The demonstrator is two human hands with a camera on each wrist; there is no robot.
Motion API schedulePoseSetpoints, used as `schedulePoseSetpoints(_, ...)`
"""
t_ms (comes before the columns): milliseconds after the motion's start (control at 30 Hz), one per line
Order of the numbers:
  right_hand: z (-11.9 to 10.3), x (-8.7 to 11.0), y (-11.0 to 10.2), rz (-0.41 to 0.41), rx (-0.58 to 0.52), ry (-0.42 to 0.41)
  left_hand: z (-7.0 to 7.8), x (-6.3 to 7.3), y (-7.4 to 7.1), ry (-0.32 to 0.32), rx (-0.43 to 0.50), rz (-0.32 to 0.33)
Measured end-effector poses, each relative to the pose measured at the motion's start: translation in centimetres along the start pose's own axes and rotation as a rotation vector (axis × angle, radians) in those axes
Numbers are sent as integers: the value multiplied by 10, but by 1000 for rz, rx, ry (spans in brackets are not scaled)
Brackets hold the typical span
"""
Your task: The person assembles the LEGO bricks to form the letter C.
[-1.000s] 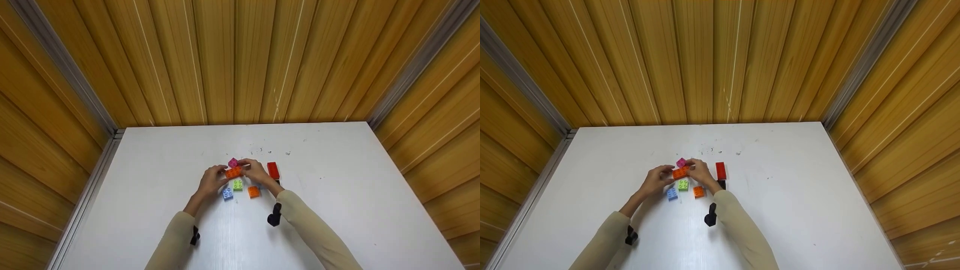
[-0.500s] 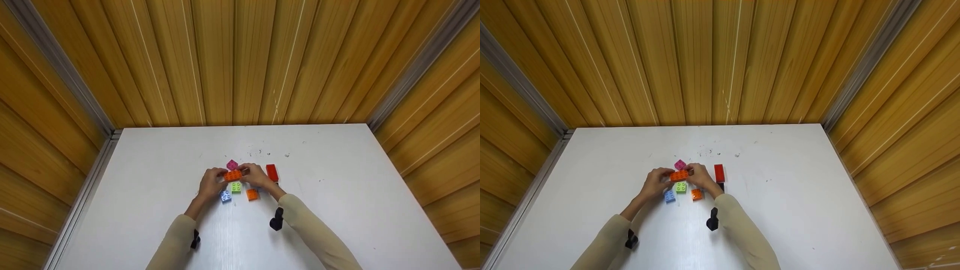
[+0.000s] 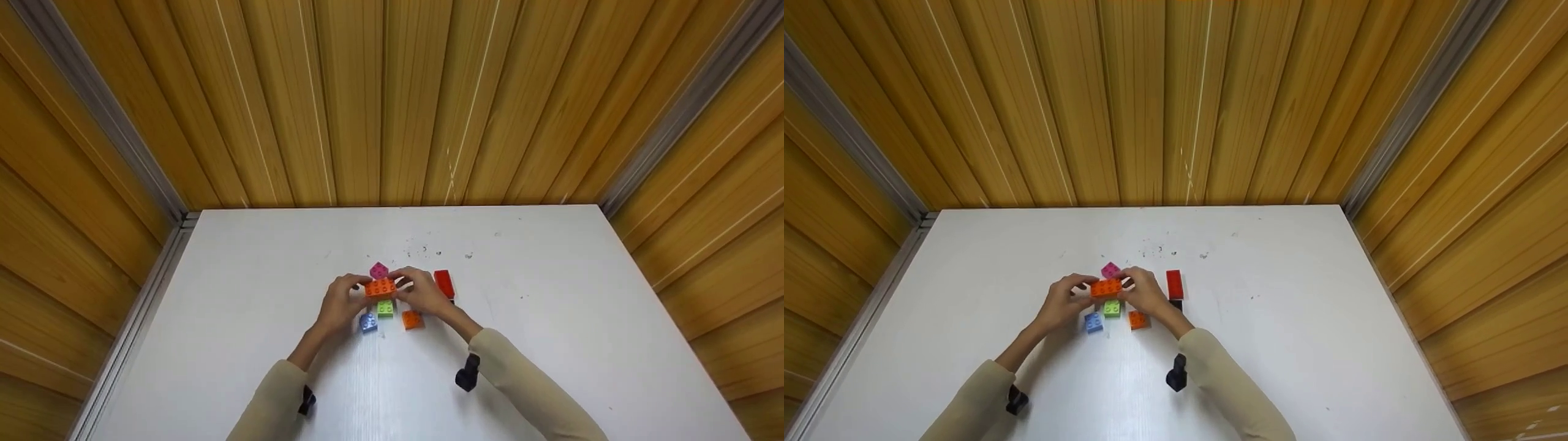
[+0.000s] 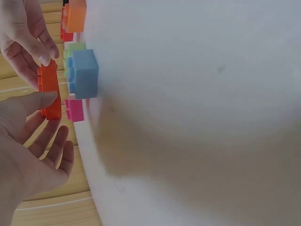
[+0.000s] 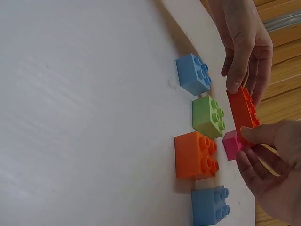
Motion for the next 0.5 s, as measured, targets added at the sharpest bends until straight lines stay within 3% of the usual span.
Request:
schedulePoseSetpoints(200,-14,25,-6,-22,-4,-81,14,16,-8,108,-20,-71)
schedulePoseSetpoints(367,-20,51,-12,-24,-15,-110,24,32,-4,194,-53,-154)
schedulePoseSetpoints(500,-23,71,-12,-53,-31,-109,29,46,4,212,-100,-204)
Point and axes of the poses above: each hand's wrist, its own x-axis away from the middle knuckle, its own y-axis out of the palm, z = x × y, the point moved 4 cm from there along -x, towards the middle knuckle, and after that the axes turned 12 degrees about -y, right-handed, at the moved point
